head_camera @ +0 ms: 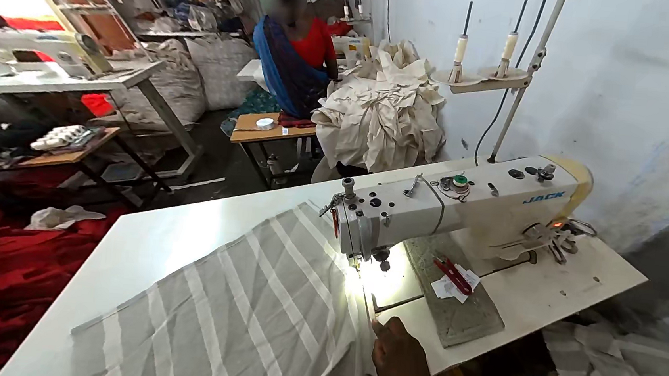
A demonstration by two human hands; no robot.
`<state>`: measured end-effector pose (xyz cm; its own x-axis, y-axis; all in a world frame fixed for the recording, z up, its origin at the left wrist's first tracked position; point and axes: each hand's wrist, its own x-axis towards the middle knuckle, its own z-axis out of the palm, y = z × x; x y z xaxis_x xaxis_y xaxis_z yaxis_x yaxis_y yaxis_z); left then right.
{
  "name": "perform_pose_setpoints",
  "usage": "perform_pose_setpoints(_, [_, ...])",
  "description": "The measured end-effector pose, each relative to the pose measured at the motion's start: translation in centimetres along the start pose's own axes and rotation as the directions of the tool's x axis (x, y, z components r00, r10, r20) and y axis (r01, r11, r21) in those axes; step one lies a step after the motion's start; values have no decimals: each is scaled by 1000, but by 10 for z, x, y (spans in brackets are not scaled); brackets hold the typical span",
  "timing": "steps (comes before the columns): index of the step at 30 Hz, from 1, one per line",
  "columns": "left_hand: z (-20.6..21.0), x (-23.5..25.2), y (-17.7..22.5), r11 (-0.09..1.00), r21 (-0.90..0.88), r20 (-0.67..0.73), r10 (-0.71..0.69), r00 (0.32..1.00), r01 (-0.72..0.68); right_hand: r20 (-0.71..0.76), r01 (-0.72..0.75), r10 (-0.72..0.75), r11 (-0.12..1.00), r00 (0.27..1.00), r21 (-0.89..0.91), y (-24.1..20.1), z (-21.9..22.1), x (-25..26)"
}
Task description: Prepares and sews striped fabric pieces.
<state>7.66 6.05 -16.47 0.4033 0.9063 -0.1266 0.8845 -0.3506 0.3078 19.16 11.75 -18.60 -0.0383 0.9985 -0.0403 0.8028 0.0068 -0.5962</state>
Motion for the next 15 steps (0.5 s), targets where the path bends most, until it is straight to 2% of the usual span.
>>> perform_pose_setpoints(3, [3,16,-12,997,-77,-136,-28,990,17,35,-2,2,1000,999,4,0,-4,19])
perform_pose_setpoints(7, [12,44,-26,999,-39,-318,-10,948,-3,76,-29,36,996,996,-83,-8,-7,51])
perform_pose_setpoints(8, [14,49,-32,999,-52,-325,-1,946,-17,99,-46,56,994,993,-100,-10,-9,57])
perform_pose_setpoints(9, [7,50,-36,995,-100,-242,-4,970,-20,112,-56,68,993,991,-101,-12,-9,62])
perform_pose_setpoints(10, [-9,46,-40,981,-193,-75,-2,997,-12,122,-65,75,994,990,-83,-12,-10,65])
perform_pose_setpoints(11, [-28,37,-45,961,-275,57,36,998,-19,142,-73,76,997,987,-24,-11,-11,64])
perform_pose_setpoints(12, [-45,23,-52,953,-300,73,67,995,-42,179,-86,68,992,982,94,-9,-13,59])
perform_pose_setpoints(14, [-69,-13,-70,982,-191,-107,-15,994,-6,297,-155,23,890,955,429,3,-16,32])
perform_pose_setpoints(15, [-79,-28,-85,989,-116,-184,-108,977,87,348,-216,5,793,937,570,7,-16,11])
